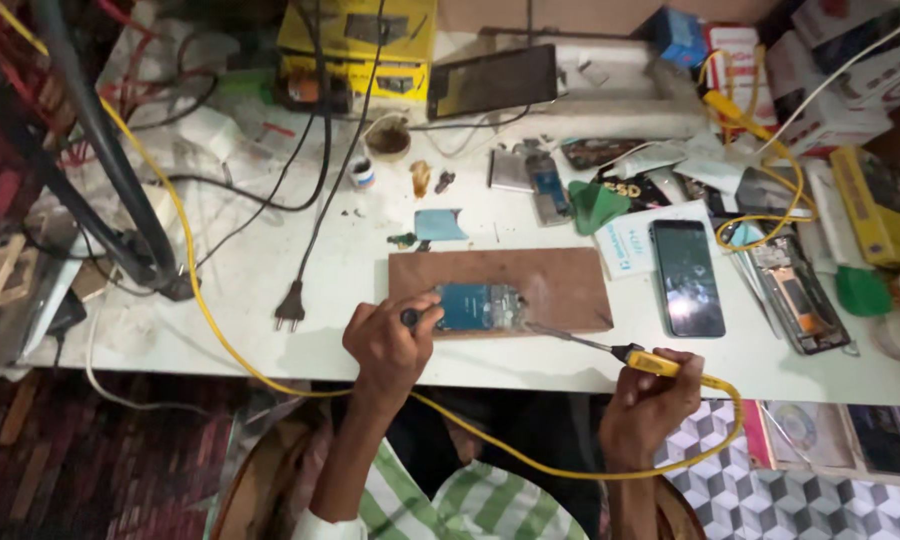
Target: The person uses a soldering iron and a probe to work on a small blue circuit board placed on a wooden block. They repeatedly apply heat to various points on the board while holding it steady with the other hand. The workspace is cluttered with tools and electronic parts.
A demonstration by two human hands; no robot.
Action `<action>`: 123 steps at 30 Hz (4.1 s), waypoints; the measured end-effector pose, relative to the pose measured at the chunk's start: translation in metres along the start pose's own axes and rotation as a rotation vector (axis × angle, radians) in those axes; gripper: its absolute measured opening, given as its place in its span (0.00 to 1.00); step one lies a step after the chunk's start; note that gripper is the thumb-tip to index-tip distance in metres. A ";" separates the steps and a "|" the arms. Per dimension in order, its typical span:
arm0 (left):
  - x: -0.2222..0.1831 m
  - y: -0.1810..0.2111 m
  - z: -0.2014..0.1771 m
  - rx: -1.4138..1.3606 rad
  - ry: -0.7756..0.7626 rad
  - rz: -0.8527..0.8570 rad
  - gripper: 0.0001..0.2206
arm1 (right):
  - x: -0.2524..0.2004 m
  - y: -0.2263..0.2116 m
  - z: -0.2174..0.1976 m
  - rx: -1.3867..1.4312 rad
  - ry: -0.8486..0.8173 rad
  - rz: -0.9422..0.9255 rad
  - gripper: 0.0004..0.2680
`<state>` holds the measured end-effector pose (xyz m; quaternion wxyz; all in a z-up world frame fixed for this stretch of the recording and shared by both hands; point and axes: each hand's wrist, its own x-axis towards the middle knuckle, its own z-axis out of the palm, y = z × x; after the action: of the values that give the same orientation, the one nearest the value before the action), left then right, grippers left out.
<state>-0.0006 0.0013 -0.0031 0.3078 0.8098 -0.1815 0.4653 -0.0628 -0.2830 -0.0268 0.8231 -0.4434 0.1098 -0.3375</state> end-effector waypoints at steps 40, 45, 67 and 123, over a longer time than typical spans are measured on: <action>-0.001 -0.002 0.003 0.023 0.017 -0.008 0.14 | 0.036 0.046 -0.005 -0.193 0.303 -0.211 0.14; -0.002 -0.003 0.003 0.031 -0.003 -0.035 0.14 | 0.036 0.045 -0.004 -0.129 0.274 -0.182 0.13; -0.006 -0.003 0.006 0.060 0.004 -0.019 0.15 | 0.031 0.032 0.021 -0.018 0.074 -0.149 0.13; -0.005 -0.003 0.009 0.091 0.077 0.023 0.16 | -0.013 0.072 -0.012 -0.281 0.109 -0.537 0.17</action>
<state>0.0045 -0.0026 -0.0119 0.2720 0.8024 -0.1572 0.5074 -0.0453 -0.2552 -0.0928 0.6280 -0.5472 0.0781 -0.5477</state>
